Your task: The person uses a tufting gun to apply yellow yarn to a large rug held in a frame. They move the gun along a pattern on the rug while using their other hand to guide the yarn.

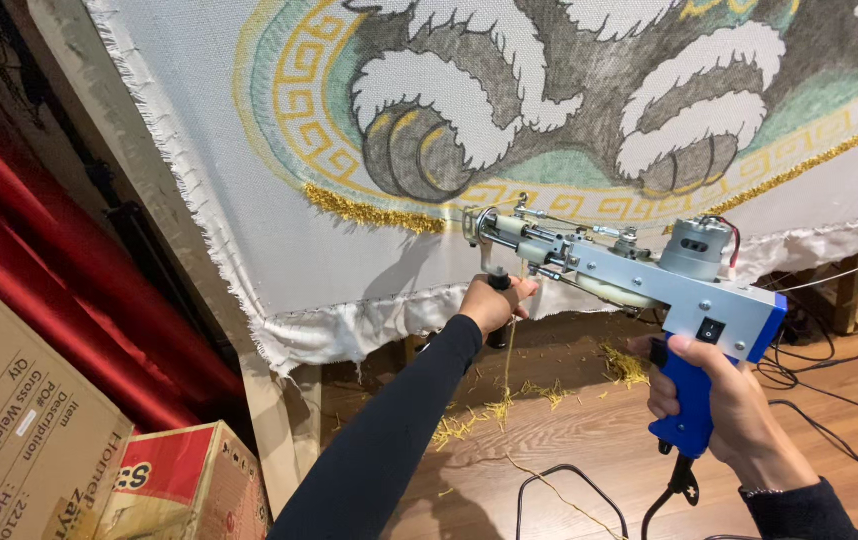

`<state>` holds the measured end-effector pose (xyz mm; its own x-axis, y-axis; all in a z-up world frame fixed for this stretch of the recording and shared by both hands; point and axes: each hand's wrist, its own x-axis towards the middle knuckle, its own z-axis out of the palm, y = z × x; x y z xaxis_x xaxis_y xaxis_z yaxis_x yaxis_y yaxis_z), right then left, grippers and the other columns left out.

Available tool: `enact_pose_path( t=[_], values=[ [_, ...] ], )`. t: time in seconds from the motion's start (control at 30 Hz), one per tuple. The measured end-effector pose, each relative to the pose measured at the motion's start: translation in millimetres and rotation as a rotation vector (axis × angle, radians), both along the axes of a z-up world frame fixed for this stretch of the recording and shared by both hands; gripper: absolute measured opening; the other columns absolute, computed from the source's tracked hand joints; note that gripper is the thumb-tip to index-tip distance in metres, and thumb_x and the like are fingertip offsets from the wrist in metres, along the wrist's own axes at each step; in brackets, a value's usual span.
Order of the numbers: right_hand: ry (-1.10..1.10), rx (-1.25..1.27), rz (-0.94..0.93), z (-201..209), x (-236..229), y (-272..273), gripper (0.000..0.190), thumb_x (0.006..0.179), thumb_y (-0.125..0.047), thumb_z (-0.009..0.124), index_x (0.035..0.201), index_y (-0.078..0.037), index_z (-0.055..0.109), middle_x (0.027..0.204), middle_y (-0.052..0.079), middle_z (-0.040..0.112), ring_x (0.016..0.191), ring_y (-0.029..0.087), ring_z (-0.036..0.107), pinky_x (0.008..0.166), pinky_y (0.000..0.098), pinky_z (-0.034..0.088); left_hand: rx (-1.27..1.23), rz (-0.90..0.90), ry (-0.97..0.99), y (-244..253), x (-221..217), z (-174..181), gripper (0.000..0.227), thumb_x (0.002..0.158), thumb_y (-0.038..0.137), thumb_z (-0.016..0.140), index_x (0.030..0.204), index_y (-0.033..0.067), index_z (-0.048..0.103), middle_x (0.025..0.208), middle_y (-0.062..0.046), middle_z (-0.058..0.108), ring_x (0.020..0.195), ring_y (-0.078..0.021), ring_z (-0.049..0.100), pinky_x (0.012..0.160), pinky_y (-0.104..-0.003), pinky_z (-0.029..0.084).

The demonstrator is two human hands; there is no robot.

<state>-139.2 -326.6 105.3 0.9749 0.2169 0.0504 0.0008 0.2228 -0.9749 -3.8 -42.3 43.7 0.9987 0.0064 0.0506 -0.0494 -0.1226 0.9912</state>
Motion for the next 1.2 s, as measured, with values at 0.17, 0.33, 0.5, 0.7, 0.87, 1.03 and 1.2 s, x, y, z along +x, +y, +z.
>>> enact_pose_path(
  t=[0.17,0.33,0.5,0.7,0.87,1.03,1.2],
  values=[
    [0.014,0.012,0.010,-7,1,4,0.048,0.091,-0.034,0.059,0.108,0.010,0.068,0.057,0.007,0.049,0.045,0.017,0.046,0.044,0.0335,0.040,-0.159,-0.006,0.098,5,-11,-6,0.026,0.095,0.029,0.067,0.115,0.0140,0.072,0.106,-0.003,0.079,0.054,-0.0105,0.059,0.051,-0.029,0.048],
    [0.088,-0.019,0.016,-10,3,14,0.047,0.090,-0.035,0.059,0.106,0.008,0.066,0.057,0.007,0.049,0.046,0.018,0.046,0.044,0.0338,0.039,-0.143,-0.037,0.083,14,-13,-20,0.031,0.095,0.029,0.069,0.116,0.0070,0.078,0.107,-0.003,0.080,0.053,-0.0089,0.056,0.051,-0.027,0.046],
    [0.091,-0.024,0.016,-9,6,21,0.046,0.090,-0.035,0.058,0.105,0.008,0.065,0.056,0.007,0.047,0.046,0.018,0.046,0.044,0.0342,0.039,-0.113,0.019,0.115,19,-9,-23,0.028,0.092,0.028,0.074,0.107,0.0040,0.078,0.099,-0.003,0.078,0.056,-0.0089,0.060,0.051,-0.027,0.046],
    [0.107,-0.020,0.003,-10,10,28,0.044,0.091,-0.035,0.057,0.104,0.006,0.065,0.056,0.008,0.047,0.046,0.019,0.046,0.045,0.0350,0.040,-0.092,0.041,0.126,27,1,-27,0.026,0.089,0.025,0.076,0.099,0.0009,0.077,0.087,-0.005,0.075,0.059,-0.0104,0.064,0.051,-0.027,0.047],
    [0.075,-0.044,-0.002,-8,12,35,0.043,0.093,-0.036,0.056,0.101,0.006,0.064,0.055,0.008,0.046,0.046,0.020,0.046,0.043,0.0360,0.040,-0.045,0.068,0.169,33,11,-32,0.027,0.088,0.025,0.079,0.097,0.0000,0.072,0.080,-0.004,0.069,0.062,-0.0122,0.066,0.052,-0.029,0.049],
    [0.129,-0.035,-0.037,1,10,49,0.044,0.090,-0.036,0.060,0.102,0.006,0.066,0.056,0.007,0.048,0.046,0.019,0.047,0.044,0.0351,0.040,-0.087,0.087,0.087,40,26,-43,0.035,0.087,0.030,0.079,0.094,-0.0028,0.068,0.076,-0.007,0.068,0.060,-0.0155,0.068,0.052,-0.030,0.051],
    [0.106,-0.065,-0.081,11,3,74,0.039,0.087,-0.034,0.064,0.101,0.001,0.068,0.057,0.006,0.049,0.045,0.018,0.048,0.040,0.0339,0.040,-0.067,0.121,0.110,55,37,-40,0.034,0.088,0.032,0.079,0.087,-0.0011,0.070,0.076,-0.007,0.068,0.052,-0.0163,0.065,0.047,-0.032,0.047]
  ],
)
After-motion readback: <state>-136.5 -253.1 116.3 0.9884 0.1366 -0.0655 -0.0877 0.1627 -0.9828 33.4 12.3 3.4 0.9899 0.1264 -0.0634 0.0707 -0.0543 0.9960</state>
